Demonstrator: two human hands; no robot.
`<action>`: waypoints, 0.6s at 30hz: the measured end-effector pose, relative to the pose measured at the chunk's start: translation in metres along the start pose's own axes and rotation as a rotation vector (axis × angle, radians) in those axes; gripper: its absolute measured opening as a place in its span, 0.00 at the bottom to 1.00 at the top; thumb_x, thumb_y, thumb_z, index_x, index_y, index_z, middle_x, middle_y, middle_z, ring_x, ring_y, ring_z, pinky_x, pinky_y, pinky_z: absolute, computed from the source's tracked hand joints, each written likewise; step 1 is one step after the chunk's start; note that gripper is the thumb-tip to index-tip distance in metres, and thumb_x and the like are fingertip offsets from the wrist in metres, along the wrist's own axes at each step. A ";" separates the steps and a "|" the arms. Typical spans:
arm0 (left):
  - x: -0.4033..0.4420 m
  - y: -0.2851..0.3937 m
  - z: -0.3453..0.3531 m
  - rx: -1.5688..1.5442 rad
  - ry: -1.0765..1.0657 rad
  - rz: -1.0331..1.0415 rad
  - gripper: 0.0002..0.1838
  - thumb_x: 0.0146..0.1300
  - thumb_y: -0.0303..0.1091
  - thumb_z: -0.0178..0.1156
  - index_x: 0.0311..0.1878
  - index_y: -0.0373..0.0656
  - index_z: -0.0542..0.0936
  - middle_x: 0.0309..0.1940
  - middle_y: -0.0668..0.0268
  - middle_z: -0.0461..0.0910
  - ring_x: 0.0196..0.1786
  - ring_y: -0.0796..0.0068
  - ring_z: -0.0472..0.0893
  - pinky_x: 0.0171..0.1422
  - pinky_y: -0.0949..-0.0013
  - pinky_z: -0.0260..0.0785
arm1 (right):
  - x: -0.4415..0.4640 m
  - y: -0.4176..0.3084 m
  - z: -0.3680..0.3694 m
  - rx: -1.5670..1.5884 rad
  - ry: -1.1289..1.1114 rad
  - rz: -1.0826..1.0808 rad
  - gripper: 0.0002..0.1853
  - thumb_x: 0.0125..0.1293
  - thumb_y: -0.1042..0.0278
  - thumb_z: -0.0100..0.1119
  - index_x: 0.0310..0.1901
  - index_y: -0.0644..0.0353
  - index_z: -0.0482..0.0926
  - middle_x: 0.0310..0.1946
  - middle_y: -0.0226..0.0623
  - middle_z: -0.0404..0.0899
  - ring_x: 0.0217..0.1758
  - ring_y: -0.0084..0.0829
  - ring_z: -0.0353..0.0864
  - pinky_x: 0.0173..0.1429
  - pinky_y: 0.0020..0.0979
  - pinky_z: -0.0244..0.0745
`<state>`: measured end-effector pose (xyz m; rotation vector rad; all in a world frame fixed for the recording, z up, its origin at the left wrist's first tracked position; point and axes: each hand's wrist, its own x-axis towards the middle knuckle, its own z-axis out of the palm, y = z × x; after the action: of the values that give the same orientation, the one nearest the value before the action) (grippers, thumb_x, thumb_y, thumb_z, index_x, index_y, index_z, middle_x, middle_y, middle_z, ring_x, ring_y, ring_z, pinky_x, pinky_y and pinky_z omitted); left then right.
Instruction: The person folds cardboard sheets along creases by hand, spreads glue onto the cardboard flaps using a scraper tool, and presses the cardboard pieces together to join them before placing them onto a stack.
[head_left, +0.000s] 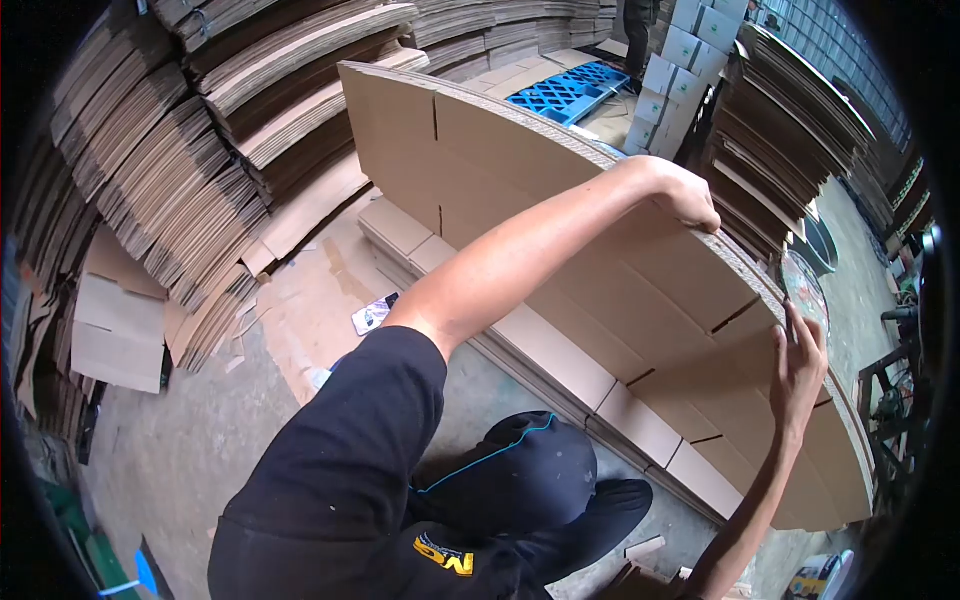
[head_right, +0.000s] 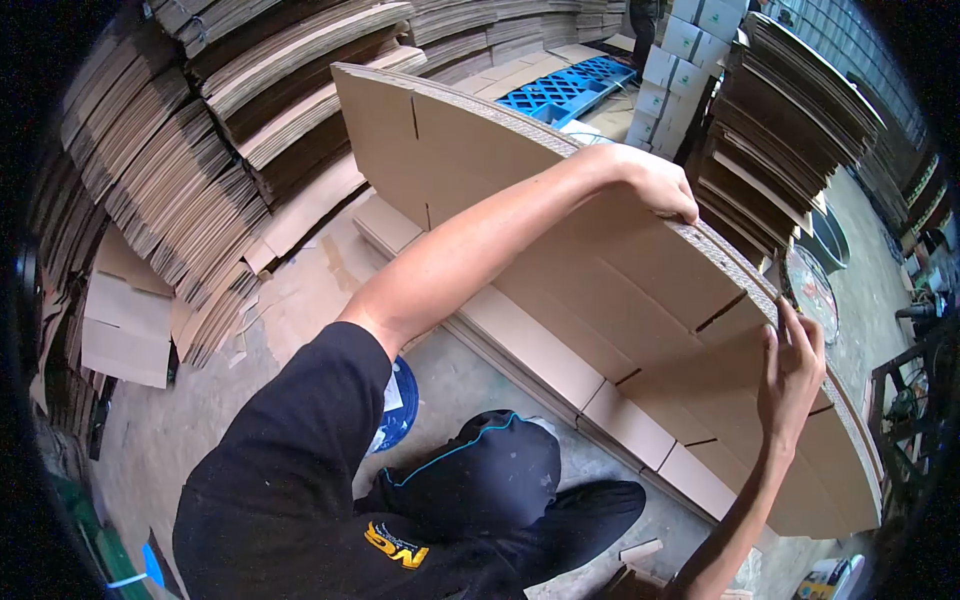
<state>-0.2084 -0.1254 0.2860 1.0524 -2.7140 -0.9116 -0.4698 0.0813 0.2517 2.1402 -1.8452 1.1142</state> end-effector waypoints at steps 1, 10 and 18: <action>0.002 0.001 -0.003 0.008 -0.064 -0.036 0.28 0.63 0.56 0.58 0.59 0.47 0.84 0.55 0.59 0.86 0.55 0.60 0.83 0.61 0.59 0.74 | 0.000 0.002 -0.002 -0.006 -0.009 -0.002 0.19 0.74 0.70 0.61 0.64 0.61 0.80 0.45 0.42 0.76 0.45 0.33 0.80 0.52 0.30 0.75; 0.001 0.007 -0.004 0.005 -0.028 -0.061 0.29 0.63 0.56 0.54 0.56 0.42 0.84 0.55 0.56 0.85 0.55 0.59 0.83 0.60 0.57 0.74 | -0.002 0.006 0.000 -0.118 0.065 -0.076 0.19 0.69 0.68 0.67 0.60 0.61 0.82 0.48 0.43 0.77 0.48 0.38 0.80 0.56 0.36 0.76; 0.012 -0.001 -0.012 -0.029 -0.014 -0.122 0.27 0.63 0.54 0.54 0.51 0.40 0.84 0.42 0.59 0.85 0.39 0.62 0.81 0.44 0.56 0.72 | -0.003 -0.012 0.001 -0.236 0.099 -0.089 0.15 0.67 0.64 0.69 0.49 0.65 0.82 0.46 0.44 0.81 0.48 0.42 0.83 0.57 0.40 0.77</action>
<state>-0.2133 -0.1397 0.2940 1.2214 -2.6645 -0.9768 -0.4587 0.0867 0.2536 1.9772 -1.7250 0.9153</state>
